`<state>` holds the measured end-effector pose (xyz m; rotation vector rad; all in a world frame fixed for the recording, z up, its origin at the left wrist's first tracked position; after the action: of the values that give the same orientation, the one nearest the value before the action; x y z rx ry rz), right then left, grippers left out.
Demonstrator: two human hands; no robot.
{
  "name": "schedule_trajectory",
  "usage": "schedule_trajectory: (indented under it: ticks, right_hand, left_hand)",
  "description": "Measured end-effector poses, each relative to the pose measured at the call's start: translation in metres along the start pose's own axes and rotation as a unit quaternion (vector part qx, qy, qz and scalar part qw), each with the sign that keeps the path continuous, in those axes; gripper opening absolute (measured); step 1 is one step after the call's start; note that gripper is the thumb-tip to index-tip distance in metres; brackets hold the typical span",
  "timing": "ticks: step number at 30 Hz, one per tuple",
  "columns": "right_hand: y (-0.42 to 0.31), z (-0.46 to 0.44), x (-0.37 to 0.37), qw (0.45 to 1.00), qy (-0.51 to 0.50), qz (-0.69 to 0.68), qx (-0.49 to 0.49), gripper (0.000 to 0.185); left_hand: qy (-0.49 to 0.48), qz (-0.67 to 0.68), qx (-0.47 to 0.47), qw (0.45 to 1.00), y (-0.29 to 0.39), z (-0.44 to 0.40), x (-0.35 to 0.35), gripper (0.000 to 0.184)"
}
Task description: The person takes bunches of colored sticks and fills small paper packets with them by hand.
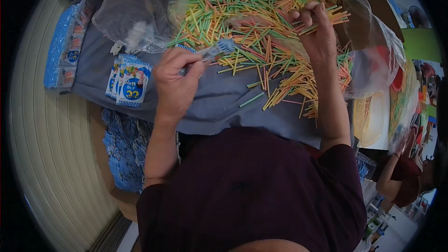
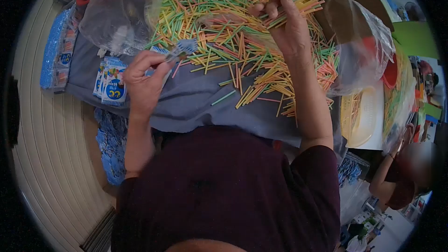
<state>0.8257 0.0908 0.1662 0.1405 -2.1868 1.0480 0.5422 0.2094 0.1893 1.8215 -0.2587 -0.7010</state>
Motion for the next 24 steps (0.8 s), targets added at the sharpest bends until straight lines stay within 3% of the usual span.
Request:
schedule_trajectory:
  ticks: [4, 6, 8, 12, 14, 18, 23, 24]
  right_hand:
    - [-0.001, 0.003, 0.069, 0.992, -0.105, -0.064, -0.037, 0.037]
    - [-0.003, 0.006, 0.089, 0.991, -0.118, -0.013, -0.068, 0.038]
    - [-0.008, 0.007, 0.088, 0.981, -0.133, 0.093, -0.102, 0.041]
    - [-0.004, 0.010, 0.091, 0.975, -0.104, 0.155, -0.120, 0.043]
    - [0.006, 0.014, 0.090, 0.961, -0.113, 0.245, -0.065, 0.043]
    - [-0.003, 0.011, 0.080, 0.971, -0.066, 0.222, -0.064, 0.045]
    - [-0.027, 0.004, 0.096, 0.965, -0.111, 0.163, -0.172, 0.047]
    - [-0.013, 0.007, 0.099, 0.964, -0.105, 0.210, -0.122, 0.048]
  left_hand:
    - [-0.060, 0.065, -0.052, 0.995, -0.008, -0.015, 0.053, 0.010]
    - [-0.093, 0.200, -0.133, 0.966, -0.022, -0.019, 0.073, 0.012]
    - [-0.098, 0.193, -0.092, 0.972, -0.015, -0.019, 0.081, 0.012]
    - [-0.107, 0.194, -0.035, 0.975, 0.001, -0.015, 0.087, 0.012]
    - [-0.104, 0.161, -0.008, 0.981, 0.005, -0.014, 0.087, 0.012]
    - [-0.080, 0.082, 0.046, 0.992, 0.004, -0.012, 0.084, 0.014]
    - [-0.083, 0.109, 0.013, 0.990, -0.001, -0.014, 0.081, 0.013]
    - [-0.083, 0.128, 0.005, 0.988, -0.001, -0.014, 0.082, 0.013]
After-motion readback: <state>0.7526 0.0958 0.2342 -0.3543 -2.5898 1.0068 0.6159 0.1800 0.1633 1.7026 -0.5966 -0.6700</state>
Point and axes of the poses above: each hand's wrist, its own z-axis away from the middle knuckle, its own x-axis out of the palm, y = z × x, the point moved 10 cm from there along -z, towards the middle knuckle, and after that the axes turned 14 degrees about -x, right-handed, at the moved point
